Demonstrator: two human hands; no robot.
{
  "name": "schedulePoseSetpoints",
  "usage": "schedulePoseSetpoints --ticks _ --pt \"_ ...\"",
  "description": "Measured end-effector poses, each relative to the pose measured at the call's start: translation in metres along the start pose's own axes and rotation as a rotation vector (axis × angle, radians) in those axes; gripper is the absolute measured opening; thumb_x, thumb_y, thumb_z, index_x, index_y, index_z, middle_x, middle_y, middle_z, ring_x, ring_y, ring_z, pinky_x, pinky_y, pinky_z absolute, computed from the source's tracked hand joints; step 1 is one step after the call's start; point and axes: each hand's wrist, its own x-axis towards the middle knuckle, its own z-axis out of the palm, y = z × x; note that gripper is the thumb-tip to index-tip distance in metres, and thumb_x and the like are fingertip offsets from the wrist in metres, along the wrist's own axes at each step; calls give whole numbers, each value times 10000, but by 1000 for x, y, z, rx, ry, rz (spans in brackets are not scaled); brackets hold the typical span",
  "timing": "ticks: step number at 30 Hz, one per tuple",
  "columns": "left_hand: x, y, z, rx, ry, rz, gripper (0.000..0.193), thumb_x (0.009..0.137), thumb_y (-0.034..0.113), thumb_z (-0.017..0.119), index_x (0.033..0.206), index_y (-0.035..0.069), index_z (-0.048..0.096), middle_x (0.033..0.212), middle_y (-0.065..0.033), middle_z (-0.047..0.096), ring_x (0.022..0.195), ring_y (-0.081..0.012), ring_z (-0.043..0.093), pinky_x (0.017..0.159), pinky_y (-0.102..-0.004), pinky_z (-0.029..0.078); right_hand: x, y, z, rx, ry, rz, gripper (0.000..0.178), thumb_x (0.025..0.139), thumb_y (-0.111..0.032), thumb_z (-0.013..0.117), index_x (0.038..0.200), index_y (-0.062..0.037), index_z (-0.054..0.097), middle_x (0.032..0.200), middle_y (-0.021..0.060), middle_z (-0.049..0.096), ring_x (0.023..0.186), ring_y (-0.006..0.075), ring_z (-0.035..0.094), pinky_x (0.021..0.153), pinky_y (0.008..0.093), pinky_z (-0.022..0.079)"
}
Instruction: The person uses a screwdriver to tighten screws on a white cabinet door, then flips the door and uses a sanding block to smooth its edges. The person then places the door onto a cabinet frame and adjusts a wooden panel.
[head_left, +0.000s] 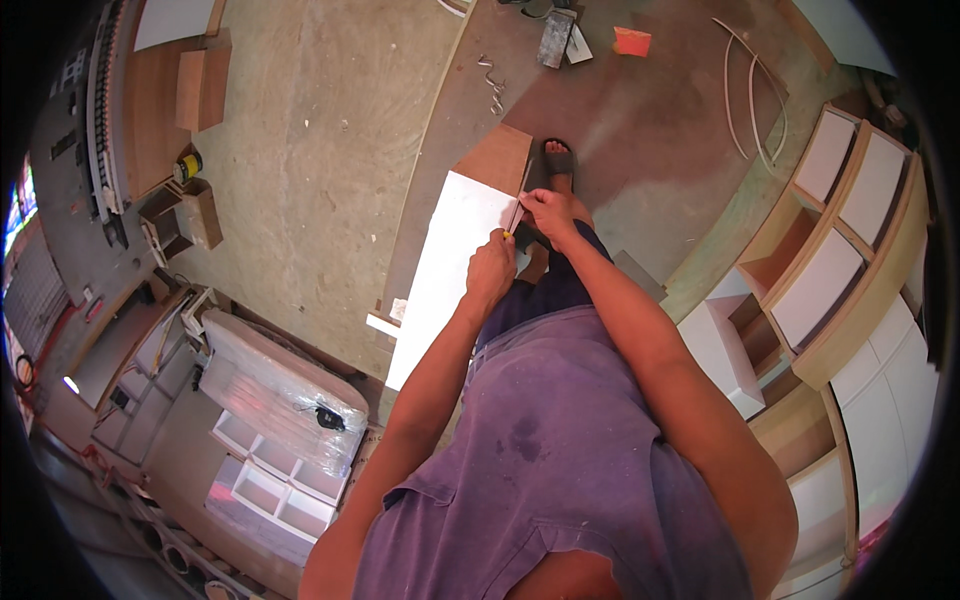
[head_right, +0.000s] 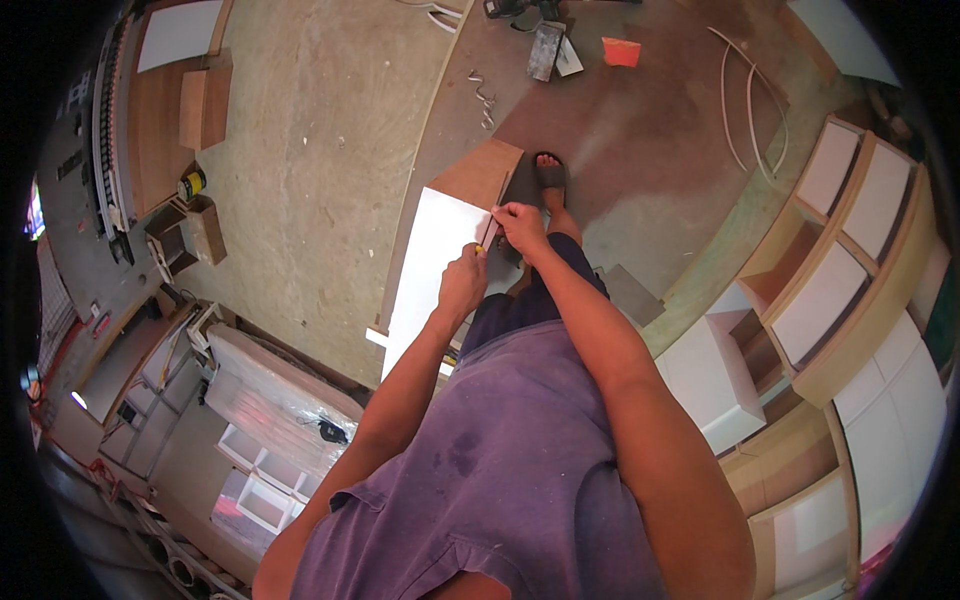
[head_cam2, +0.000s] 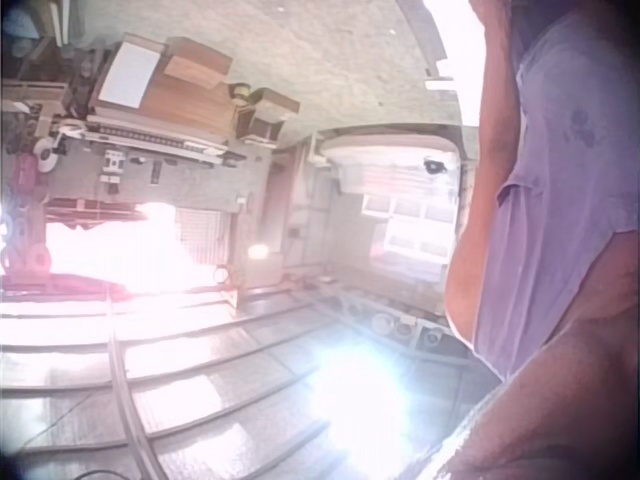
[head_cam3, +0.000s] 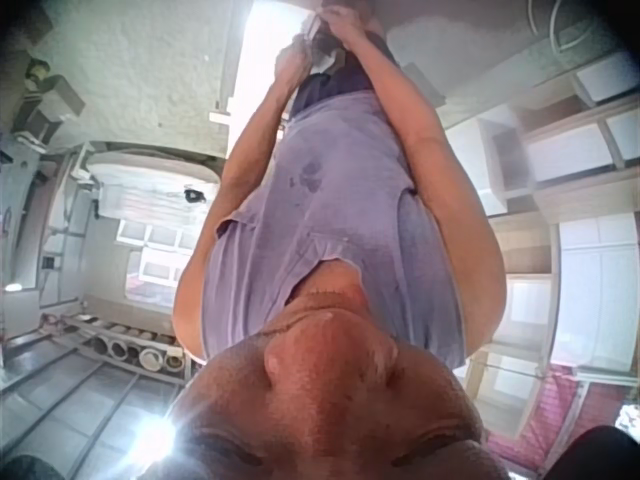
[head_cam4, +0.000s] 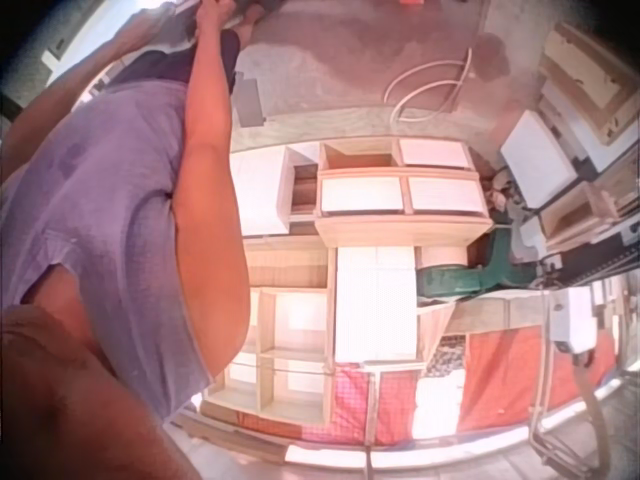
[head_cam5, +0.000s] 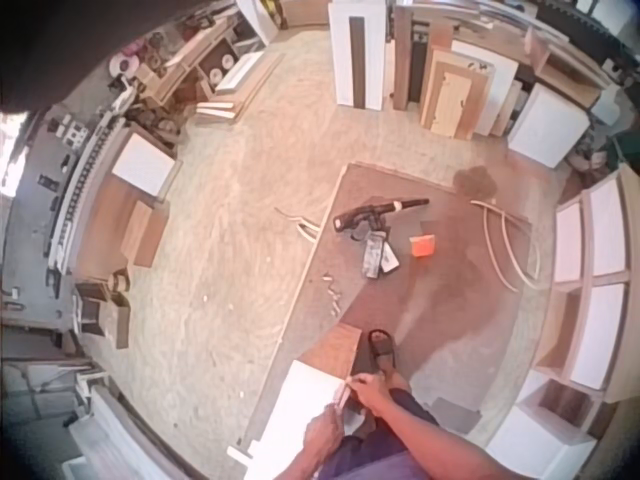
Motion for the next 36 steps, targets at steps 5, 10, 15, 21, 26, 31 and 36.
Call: schedulePoseSetpoints --ticks 5,10,15,21,26,31,36 --pt "7 -5 0 32 -41 45 357 1044 302 404 1032 -37 517 801 -316 652 778 -510 644 720 -584 502 -2 -6 4 -139 62 -58 295 932 -248 666 792 12 679 654 23 645 571 79 598 521 271 442" --pt "14 -10 0 38 -71 42 395 1044 331 394 1035 -40 531 811 -326 652 798 -512 647 737 -585 503 0 -7 10 -215 146 -40 307 911 -282 677 789 0 688 625 57 645 548 118 613 518 299 449" --pt "33 -11 5 86 -91 14 447 1041 361 392 1022 -56 551 861 -357 651 857 -527 643 783 -575 511 27 21 3 -378 164 -75 375 905 -369 660 785 -16 699 627 83 650 602 157 643 568 306 483" --pt "27 -13 -7 2 -85 41 460 1041 382 397 1019 -37 585 853 -319 664 865 -499 654 768 -551 499 24 -19 -24 53 115 79 502 970 -482 603 869 8 643 807 69 659 700 138 626 656 267 514" --pt "2 -5 -30 -130 -94 52 418 1038 389 404 1052 13 586 834 -303 657 837 -502 638 751 -553 483 25 -1 -48 -9 305 -122 385 976 -379 608 952 1 667 789 54 680 697 129 631 635 283 502" --pt "-9 -31 -22 31 -92 93 430 1044 384 392 1052 5 596 799 -298 650 814 -494 638 733 -550 475 22 -7 -12 -93 288 -283 309 929 -271 676 1073 2 678 770 53 701 698 116 662 654 280 520" --pt "-6 -36 -19 90 -78 83 428 1046 383 396 1045 4 596 819 -316 645 830 -509 628 746 -566 470 29 5 3 -219 328 -357 256 878 -199 702 1055 -15 697 743 72 717 717 149 713 686 294 543"
